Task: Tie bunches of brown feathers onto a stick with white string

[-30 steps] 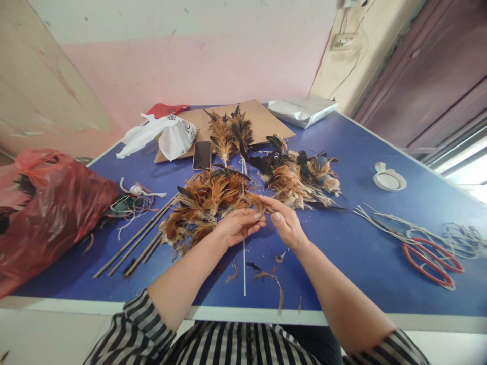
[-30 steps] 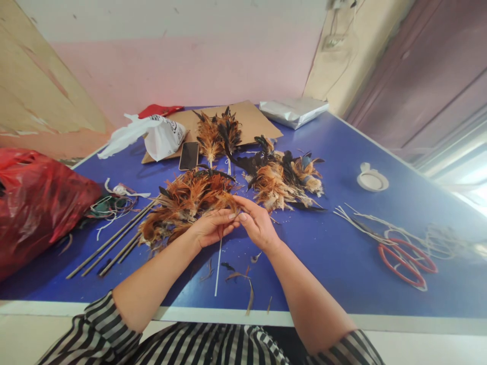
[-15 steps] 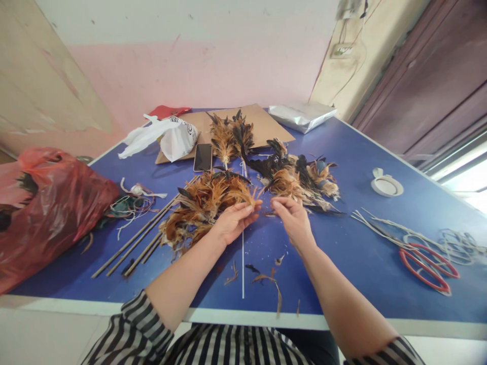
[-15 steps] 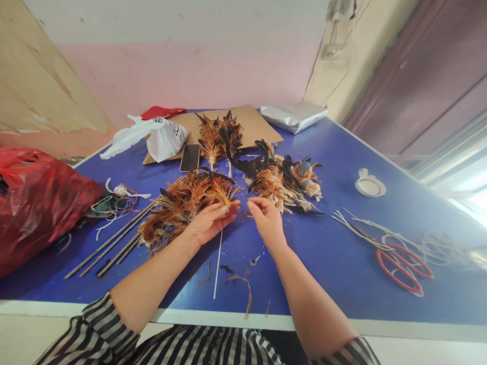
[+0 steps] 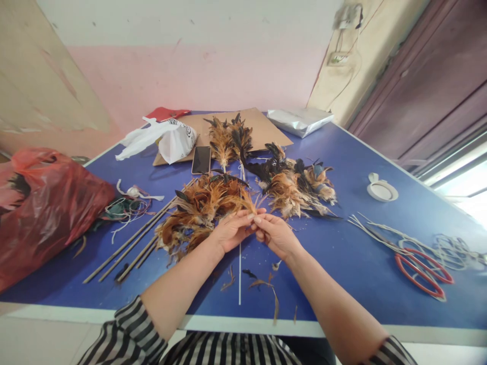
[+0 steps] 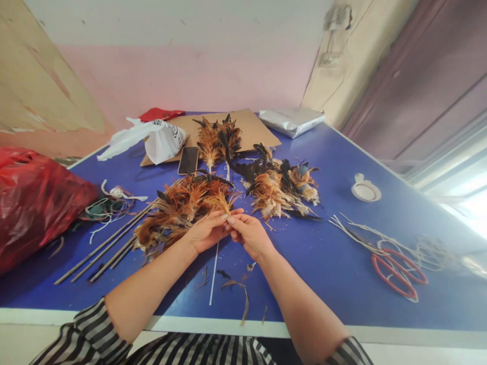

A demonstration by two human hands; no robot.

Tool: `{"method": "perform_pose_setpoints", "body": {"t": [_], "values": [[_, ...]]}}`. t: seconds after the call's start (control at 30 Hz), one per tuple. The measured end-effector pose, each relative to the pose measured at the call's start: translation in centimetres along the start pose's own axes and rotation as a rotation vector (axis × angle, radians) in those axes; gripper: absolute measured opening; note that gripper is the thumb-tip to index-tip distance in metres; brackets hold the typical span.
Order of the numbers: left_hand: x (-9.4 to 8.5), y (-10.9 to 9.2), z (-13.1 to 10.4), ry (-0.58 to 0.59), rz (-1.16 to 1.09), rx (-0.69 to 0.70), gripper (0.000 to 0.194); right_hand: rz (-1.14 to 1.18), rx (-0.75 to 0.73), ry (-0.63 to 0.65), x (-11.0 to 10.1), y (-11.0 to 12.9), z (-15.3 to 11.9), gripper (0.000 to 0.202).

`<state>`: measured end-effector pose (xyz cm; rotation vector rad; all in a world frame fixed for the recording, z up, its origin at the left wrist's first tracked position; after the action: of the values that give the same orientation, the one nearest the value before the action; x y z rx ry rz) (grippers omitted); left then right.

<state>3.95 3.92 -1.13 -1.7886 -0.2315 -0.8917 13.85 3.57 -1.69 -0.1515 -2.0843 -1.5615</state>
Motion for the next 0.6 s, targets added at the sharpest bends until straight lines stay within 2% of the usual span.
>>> {"method": "perform_pose_setpoints", "body": {"t": [0.13, 0.33, 0.47, 0.6], "values": [[-0.09, 0.10, 0.06, 0.002, 0.000, 0.008, 0.010, 0.015, -0.007, -0.015, -0.36, -0.06, 0.16, 0.020], [-0.02, 0.14, -0.01, -0.121, 0.043, 0.094, 0.018, -0.057, -0.095, -0.094, -0.63, 0.22, 0.32, 0.023], [-0.01, 0.31, -0.20, -0.258, 0.064, 0.189, 0.021, -0.212, -0.202, -0.211, -0.59, 0.65, 0.16, 0.021], [-0.15, 0.59, -0.21, -0.319, 0.021, 0.182, 0.018, -0.439, -0.308, -0.255, -0.47, 0.89, 0.01, 0.019]]}}
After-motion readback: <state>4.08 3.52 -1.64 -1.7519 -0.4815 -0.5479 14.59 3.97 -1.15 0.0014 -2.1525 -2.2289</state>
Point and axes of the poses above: each hand's wrist, its own z-axis towards the middle knuckle, its own x-axis out of the palm, y = z × x, the point moved 5 cm from there along z, towards the middle knuckle, and after that the axes turned 1 degree about -y, right-handed, at the moved point
